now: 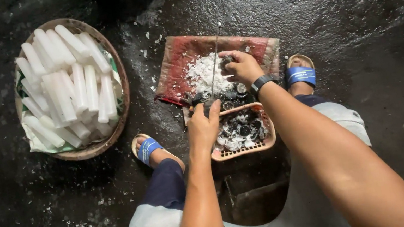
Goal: Scraping excess wax from small black molds using a metal tool and placing them in a basket.
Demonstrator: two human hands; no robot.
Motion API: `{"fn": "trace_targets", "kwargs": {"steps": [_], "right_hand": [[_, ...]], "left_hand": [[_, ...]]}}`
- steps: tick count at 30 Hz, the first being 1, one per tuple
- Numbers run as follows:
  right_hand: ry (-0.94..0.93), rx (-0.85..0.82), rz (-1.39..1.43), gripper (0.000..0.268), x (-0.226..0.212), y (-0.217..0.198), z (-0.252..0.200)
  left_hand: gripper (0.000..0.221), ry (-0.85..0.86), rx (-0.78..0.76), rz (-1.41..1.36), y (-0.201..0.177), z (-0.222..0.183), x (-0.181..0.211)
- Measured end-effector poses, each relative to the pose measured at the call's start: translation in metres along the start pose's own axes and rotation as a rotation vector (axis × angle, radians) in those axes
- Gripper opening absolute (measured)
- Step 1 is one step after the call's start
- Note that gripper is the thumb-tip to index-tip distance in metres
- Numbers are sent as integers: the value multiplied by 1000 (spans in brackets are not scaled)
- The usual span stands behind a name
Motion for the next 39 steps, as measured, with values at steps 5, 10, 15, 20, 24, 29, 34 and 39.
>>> {"fn": "trace_targets", "kwargs": {"steps": [5,10,15,20,24,29,34,39], "right_hand": [[-163,141,-433,30,9,-13,19],[-238,127,-609,27,9,-15,22],[-128,161,-151,25,12,-20,17],[-184,102,-232,27,10,-14,17],[-224,82,-326,28,-7,-14,3],[-127,83,-268,27,-6,-13,1],[33,148,-84,27,6,-21,9],[23,113,-114,21,-9,-17,-15]], "left_hand": [[49,25,-6,51,4,-8,-3],[49,11,11,58,11,-2,-13],[50,-8,0,30,23,1,-18],[52,-65,-10,68,22,5,-24],[50,-55,19,3,18,3,-20],[53,-70,-28,20,29,6,-33],[53,-94,-33,24,28,3,-32],[50,-22,0,-43,22,-2,-18]]}}
Point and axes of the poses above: each hand's wrist, its own z-axis towards the middle knuckle, its own y-axis out of the palm, x = y × z, the point moved 5 cm from there along z, towards the middle knuckle, and after that the axes turned 8 degrees about x, right-handed, at the moved point
